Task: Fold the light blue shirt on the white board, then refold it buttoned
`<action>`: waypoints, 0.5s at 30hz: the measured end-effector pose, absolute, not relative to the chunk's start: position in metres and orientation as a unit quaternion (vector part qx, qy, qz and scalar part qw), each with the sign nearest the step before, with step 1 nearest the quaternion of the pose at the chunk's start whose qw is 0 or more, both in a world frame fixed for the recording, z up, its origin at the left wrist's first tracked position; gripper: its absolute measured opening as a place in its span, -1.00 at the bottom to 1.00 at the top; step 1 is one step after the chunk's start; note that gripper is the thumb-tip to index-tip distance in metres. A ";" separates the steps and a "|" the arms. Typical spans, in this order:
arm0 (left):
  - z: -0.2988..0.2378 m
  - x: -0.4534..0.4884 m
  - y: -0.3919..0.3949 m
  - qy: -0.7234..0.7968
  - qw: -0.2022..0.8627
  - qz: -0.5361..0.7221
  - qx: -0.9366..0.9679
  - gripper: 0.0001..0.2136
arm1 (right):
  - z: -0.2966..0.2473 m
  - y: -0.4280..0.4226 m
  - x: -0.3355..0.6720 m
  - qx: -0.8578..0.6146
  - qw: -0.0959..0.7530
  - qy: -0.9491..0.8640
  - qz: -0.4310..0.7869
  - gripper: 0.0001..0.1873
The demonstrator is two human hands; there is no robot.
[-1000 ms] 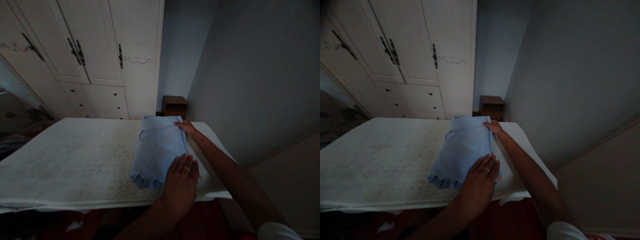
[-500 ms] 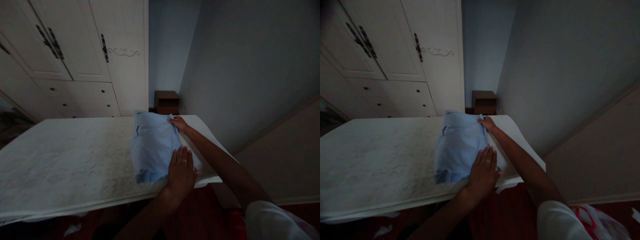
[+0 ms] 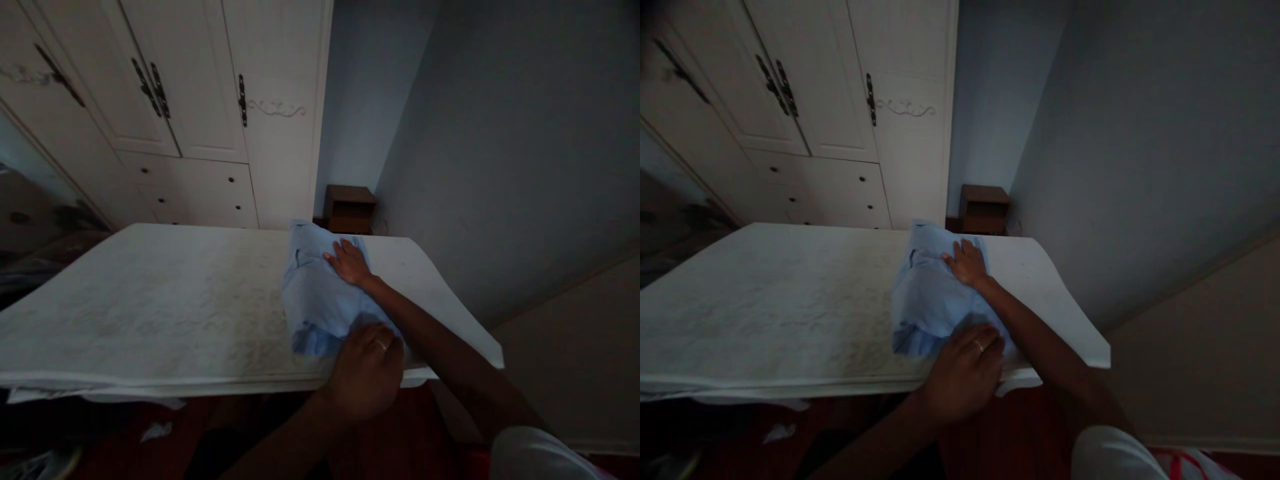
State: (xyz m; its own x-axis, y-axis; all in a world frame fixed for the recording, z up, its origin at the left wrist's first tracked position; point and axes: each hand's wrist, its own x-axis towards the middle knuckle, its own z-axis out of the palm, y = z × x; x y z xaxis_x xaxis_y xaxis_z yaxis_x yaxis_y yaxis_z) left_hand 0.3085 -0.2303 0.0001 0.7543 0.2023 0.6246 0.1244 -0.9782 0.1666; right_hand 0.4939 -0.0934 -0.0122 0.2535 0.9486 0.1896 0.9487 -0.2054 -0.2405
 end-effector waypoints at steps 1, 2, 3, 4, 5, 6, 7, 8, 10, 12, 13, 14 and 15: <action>0.004 0.295 -0.228 0.101 0.053 0.383 0.917 -0.74 | -0.016 -0.093 0.495 -0.778 0.148 -0.610 0.002 -0.26; 0.007 0.282 -0.225 0.134 0.044 0.426 0.894 -0.71 | -0.019 -0.093 0.496 -0.779 0.145 -0.610 0.002 -0.25; 0.009 0.268 -0.221 0.189 0.032 0.459 0.867 -0.67 | -0.020 -0.093 0.496 -0.778 0.145 -0.611 0.000 -0.23; 0.010 0.256 -0.216 0.250 0.020 0.475 0.843 -0.62 | -0.020 -0.094 0.496 -0.778 0.146 -0.611 0.000 -0.22; 0.010 0.245 -0.210 0.306 0.008 0.481 0.821 -0.55 | -0.020 -0.094 0.497 -0.778 0.147 -0.610 -0.001 -0.21; 0.008 0.237 -0.204 0.353 0.000 0.476 0.806 -0.48 | -0.020 -0.094 0.497 -0.778 0.149 -0.610 -0.003 -0.21; 0.007 0.231 -0.198 0.385 -0.002 0.462 0.799 -0.42 | -0.020 -0.094 0.497 -0.779 0.152 -0.609 -0.005 -0.21; 0.005 0.227 -0.193 0.403 0.004 0.447 0.799 -0.37 | -0.020 -0.094 0.497 -0.778 0.156 -0.608 -0.008 -0.22; 0.002 0.226 -0.183 0.417 0.039 0.419 0.805 -0.34 | -0.021 -0.094 0.497 -0.776 0.165 -0.609 -0.011 -0.23; 0.001 0.232 -0.177 0.419 0.087 0.402 0.810 -0.33 | -0.023 -0.094 0.499 -0.773 0.173 -0.611 -0.013 -0.24; 0.001 0.236 -0.175 0.418 0.106 0.398 0.810 -0.33 | -0.023 -0.094 0.499 -0.772 0.175 -0.611 -0.013 -0.24; 0.000 0.239 -0.173 0.419 0.121 0.393 0.810 -0.33 | -0.024 -0.094 0.500 -0.772 0.177 -0.610 -0.013 -0.25; 0.000 0.242 -0.172 0.418 0.131 0.387 0.811 -0.32 | -0.024 -0.094 0.501 -0.773 0.178 -0.609 -0.013 -0.26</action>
State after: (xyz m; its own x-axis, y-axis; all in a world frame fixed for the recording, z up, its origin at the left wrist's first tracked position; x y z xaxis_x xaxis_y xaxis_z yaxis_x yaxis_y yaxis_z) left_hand 0.2415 -0.1716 -0.0004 0.3509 0.7794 0.5190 0.5762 -0.6166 0.5365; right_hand 0.5010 -0.0940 -0.0242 0.2578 0.9367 0.2371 0.9460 -0.1948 -0.2590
